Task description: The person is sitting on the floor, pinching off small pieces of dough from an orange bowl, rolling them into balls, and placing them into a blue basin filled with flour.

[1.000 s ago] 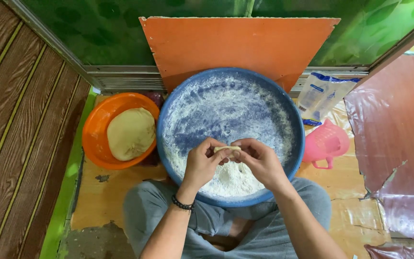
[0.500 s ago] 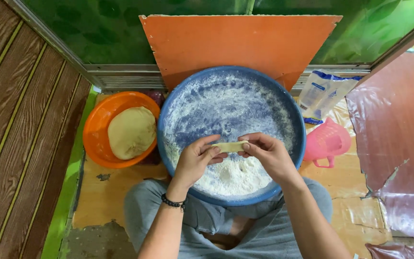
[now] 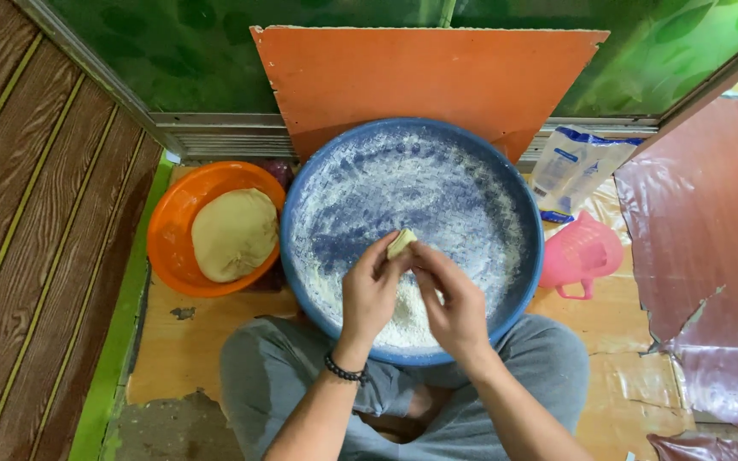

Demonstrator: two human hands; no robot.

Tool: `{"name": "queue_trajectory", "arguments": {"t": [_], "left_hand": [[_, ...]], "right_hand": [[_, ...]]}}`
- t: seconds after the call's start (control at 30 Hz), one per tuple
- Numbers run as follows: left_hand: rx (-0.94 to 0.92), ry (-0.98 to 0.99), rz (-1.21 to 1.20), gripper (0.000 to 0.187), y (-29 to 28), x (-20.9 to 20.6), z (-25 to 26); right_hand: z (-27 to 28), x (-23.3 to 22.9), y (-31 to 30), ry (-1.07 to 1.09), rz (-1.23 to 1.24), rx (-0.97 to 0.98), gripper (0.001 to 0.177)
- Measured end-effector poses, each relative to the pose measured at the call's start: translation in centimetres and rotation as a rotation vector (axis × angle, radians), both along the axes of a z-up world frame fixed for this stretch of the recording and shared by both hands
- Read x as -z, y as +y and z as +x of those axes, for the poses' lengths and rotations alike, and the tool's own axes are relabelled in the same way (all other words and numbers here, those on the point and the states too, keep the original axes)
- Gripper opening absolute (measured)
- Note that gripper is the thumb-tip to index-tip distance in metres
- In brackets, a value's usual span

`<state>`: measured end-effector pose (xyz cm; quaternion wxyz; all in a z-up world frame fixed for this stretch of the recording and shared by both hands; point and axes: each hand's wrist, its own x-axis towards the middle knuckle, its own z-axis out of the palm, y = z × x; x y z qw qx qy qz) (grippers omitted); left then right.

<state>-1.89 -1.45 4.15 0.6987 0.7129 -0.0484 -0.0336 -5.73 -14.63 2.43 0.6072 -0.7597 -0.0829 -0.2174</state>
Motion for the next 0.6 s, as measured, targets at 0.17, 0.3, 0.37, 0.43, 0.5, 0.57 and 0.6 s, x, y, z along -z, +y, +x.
{"name": "queue_trajectory", "arguments": {"t": [0.17, 0.3, 0.37, 0.43, 0.5, 0.57, 0.6], "left_hand": [[0.001, -0.045, -0.009, 0.024, 0.7, 1.0, 0.3], [0.028, -0.078, 0.17, 0.017, 1.4, -0.2, 0.5], [0.062, -0.068, 0.163, 0.016, 1.8, -0.4, 0.6], [0.088, -0.061, 0.156, 0.016, 2.1, -0.1, 0.8], [0.248, 0.129, -0.208, 0.025, 2.2, 0.8, 0.9], [0.207, 0.126, -0.186, 0.025, 2.1, 1.2, 0.6], [0.162, 0.122, -0.165, 0.024, 2.0, 1.2, 0.6]], "right_hand": [[1.1, 0.1, -1.8, 0.137, -0.038, 0.027, 0.035], [1.4, -0.2, -1.9, 0.184, -0.121, 0.04, 0.024], [1.4, 0.5, -2.2, 0.204, -0.058, -0.006, 0.023], [1.9, 1.0, -3.0, 0.219, 0.005, -0.059, 0.022], [2.3, 1.2, -4.3, 0.341, 0.037, -0.053, 0.018], [1.8, 0.9, -3.7, 0.344, 0.085, -0.066, 0.018], [1.7, 0.7, -3.4, 0.347, 0.13, -0.084, 0.018]]}}
